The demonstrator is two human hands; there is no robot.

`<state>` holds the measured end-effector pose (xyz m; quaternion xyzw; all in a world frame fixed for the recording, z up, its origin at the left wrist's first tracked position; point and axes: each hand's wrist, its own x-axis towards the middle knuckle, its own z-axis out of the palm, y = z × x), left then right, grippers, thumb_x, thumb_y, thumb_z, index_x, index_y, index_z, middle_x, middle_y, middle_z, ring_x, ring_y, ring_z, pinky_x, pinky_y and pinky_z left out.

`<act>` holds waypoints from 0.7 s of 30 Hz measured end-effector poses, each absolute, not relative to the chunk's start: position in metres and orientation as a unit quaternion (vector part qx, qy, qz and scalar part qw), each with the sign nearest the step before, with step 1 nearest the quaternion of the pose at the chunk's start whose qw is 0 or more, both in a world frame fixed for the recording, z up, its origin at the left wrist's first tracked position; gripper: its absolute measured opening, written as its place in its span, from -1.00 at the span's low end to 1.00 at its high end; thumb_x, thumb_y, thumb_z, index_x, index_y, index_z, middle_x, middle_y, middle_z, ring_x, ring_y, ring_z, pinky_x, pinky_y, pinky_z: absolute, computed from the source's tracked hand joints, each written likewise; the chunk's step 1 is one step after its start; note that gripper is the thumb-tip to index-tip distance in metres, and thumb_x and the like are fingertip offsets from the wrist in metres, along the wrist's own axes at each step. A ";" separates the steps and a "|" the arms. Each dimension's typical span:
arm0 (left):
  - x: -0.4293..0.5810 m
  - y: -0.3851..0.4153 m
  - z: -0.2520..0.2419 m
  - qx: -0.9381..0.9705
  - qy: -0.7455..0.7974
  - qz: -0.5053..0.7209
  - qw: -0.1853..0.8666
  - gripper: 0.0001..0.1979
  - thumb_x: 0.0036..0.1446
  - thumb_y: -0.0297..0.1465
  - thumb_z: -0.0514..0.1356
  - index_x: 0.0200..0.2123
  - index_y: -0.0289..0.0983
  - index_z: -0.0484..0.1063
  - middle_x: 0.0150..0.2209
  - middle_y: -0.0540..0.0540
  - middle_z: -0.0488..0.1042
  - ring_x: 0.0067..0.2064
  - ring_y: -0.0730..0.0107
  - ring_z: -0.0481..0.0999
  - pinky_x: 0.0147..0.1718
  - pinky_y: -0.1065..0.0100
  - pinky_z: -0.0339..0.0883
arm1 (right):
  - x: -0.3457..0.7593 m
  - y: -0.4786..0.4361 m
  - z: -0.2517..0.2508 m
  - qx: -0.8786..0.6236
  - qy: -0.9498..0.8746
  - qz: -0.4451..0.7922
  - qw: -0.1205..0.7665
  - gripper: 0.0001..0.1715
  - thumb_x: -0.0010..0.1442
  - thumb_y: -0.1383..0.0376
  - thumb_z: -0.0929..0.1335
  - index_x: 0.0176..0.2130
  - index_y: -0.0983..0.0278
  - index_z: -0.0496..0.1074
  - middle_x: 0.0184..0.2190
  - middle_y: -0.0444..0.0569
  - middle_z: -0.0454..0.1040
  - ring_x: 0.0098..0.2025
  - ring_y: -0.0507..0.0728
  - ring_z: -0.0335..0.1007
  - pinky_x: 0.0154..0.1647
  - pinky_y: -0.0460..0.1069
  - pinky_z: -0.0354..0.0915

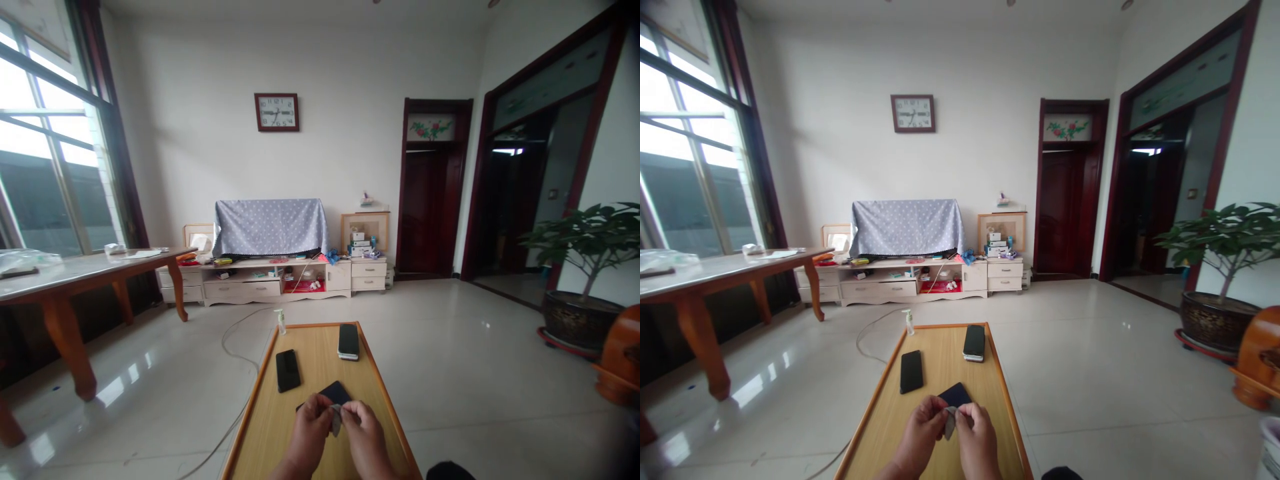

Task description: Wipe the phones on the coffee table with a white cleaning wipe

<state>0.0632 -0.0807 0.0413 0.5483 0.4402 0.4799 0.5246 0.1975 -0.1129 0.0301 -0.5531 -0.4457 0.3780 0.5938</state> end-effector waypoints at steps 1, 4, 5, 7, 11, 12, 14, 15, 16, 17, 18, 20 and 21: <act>0.064 -0.083 0.040 0.541 0.440 0.490 0.523 -0.73 -0.02 -0.17 0.28 -0.40 -0.20 0.31 -0.57 0.15 0.32 -0.53 0.56 0.25 -0.46 0.43 0.17 | 0.197 -0.114 0.029 -0.562 -0.453 0.353 0.595 -0.50 0.04 -0.16 0.40 -0.31 0.20 0.53 -0.27 0.02 0.57 -0.16 0.22 0.48 -0.10 0.05 0.37; 0.067 -0.091 0.033 0.527 0.441 0.510 0.518 -0.72 -0.03 -0.17 0.29 -0.41 -0.19 0.29 -0.56 0.16 0.30 -0.52 0.55 0.26 -0.46 0.43 0.17 | 0.194 -0.119 0.025 -0.579 -0.471 0.314 0.587 -0.50 0.05 -0.12 0.38 -0.25 0.20 0.60 -0.21 0.09 0.60 -0.08 0.29 0.51 0.04 0.11 0.36; 0.068 -0.093 0.030 0.524 0.442 0.513 0.517 -0.70 -0.03 -0.15 0.30 -0.42 -0.19 0.29 -0.56 0.15 0.31 -0.52 0.54 0.27 -0.46 0.43 0.18 | 0.192 -0.120 0.024 -0.582 -0.476 0.311 0.582 -0.49 0.06 -0.10 0.37 -0.21 0.20 0.61 -0.18 0.11 0.62 -0.06 0.29 0.52 0.05 0.12 0.37; 0.070 -0.097 0.024 0.521 0.443 0.519 0.513 -0.66 -0.05 -0.09 0.32 -0.44 -0.19 0.30 -0.55 0.14 0.31 -0.50 0.52 0.30 -0.46 0.42 0.19 | 0.187 -0.123 0.021 -0.585 -0.485 0.313 0.569 -0.46 0.06 -0.05 0.36 -0.12 0.23 0.61 -0.10 0.13 0.62 -0.01 0.30 0.53 0.08 0.11 0.38; 0.071 -0.104 0.016 0.524 0.448 0.525 0.500 -0.56 0.00 0.06 0.28 -0.41 -0.23 0.41 -0.49 0.05 0.40 -0.40 0.40 0.41 -0.38 0.36 0.27 | 0.177 -0.128 0.015 -0.591 -0.501 0.326 0.541 -0.33 0.06 -0.03 0.33 0.01 0.32 0.57 0.03 0.20 0.57 0.11 0.36 0.49 0.19 0.15 0.32; 0.071 -0.106 0.016 0.526 0.448 0.524 0.498 -0.52 0.03 0.09 0.25 -0.39 -0.24 0.45 -0.45 0.01 0.45 -0.35 0.36 0.44 -0.33 0.34 0.30 | 0.176 -0.128 0.013 -0.593 -0.504 0.330 0.535 -0.30 0.07 -0.04 0.33 0.03 0.34 0.56 0.04 0.21 0.56 0.13 0.37 0.47 0.20 0.17 0.31; 0.071 -0.112 0.018 0.542 0.444 0.514 0.495 -0.47 0.10 0.13 0.19 -0.32 -0.26 0.51 -0.37 -0.06 0.52 -0.27 0.29 0.48 -0.24 0.30 0.34 | 0.177 -0.128 0.009 -0.595 -0.505 0.337 0.527 -0.23 0.08 -0.10 0.31 0.07 0.36 0.53 0.05 0.23 0.55 0.14 0.38 0.46 0.19 0.17 0.32; 0.071 -0.114 0.020 0.556 0.438 0.503 0.496 -0.46 0.13 0.13 0.17 -0.28 -0.27 0.53 -0.34 -0.08 0.54 -0.24 0.28 0.49 -0.21 0.29 0.35 | 0.179 -0.127 0.008 -0.594 -0.505 0.340 0.525 -0.22 0.09 -0.12 0.31 0.07 0.36 0.53 0.05 0.22 0.55 0.13 0.37 0.47 0.17 0.16 0.33; 0.071 -0.116 0.021 0.569 0.429 0.491 0.501 -0.45 0.16 0.13 0.15 -0.25 -0.27 0.53 -0.32 -0.09 0.55 -0.23 0.27 0.49 -0.20 0.29 0.36 | 0.181 -0.126 0.006 -0.593 -0.505 0.343 0.525 -0.21 0.09 -0.15 0.30 0.06 0.34 0.53 0.04 0.21 0.56 0.12 0.36 0.48 0.15 0.15 0.35; 0.071 -0.118 0.021 0.581 0.420 0.479 0.507 -0.44 0.18 0.13 0.13 -0.23 -0.27 0.53 -0.32 -0.09 0.55 -0.23 0.27 0.50 -0.20 0.29 0.36 | 0.184 -0.125 0.005 -0.593 -0.504 0.345 0.525 -0.20 0.08 -0.18 0.29 0.04 0.32 0.54 0.02 0.19 0.58 0.08 0.34 0.51 0.11 0.13 0.38; 0.070 -0.118 0.020 0.588 0.414 0.470 0.512 -0.44 0.18 0.13 0.12 -0.21 -0.27 0.52 -0.32 -0.09 0.55 -0.23 0.27 0.51 -0.22 0.29 0.37 | 0.188 -0.124 0.004 -0.593 -0.502 0.346 0.526 -0.21 0.08 -0.21 0.29 0.02 0.29 0.55 -0.01 0.17 0.60 0.04 0.33 0.54 0.06 0.13 0.40; 0.066 -0.117 0.017 0.603 0.420 0.461 0.498 -0.45 0.19 0.13 0.10 -0.19 -0.26 0.50 -0.32 -0.10 0.55 -0.25 0.26 0.53 -0.25 0.29 0.39 | 0.196 -0.122 0.002 -0.601 -0.492 0.338 0.532 -0.22 0.05 -0.25 0.27 -0.05 0.25 0.56 -0.07 0.15 0.63 -0.03 0.34 0.56 0.00 0.14 0.41; 0.062 -0.115 0.014 0.615 0.435 0.458 0.472 -0.46 0.20 0.12 0.09 -0.19 -0.25 0.49 -0.32 -0.11 0.55 -0.24 0.24 0.54 -0.25 0.27 0.40 | 0.201 -0.122 0.002 -0.608 -0.484 0.331 0.535 -0.23 0.03 -0.26 0.27 -0.08 0.24 0.56 -0.09 0.15 0.63 -0.05 0.35 0.56 -0.01 0.16 0.41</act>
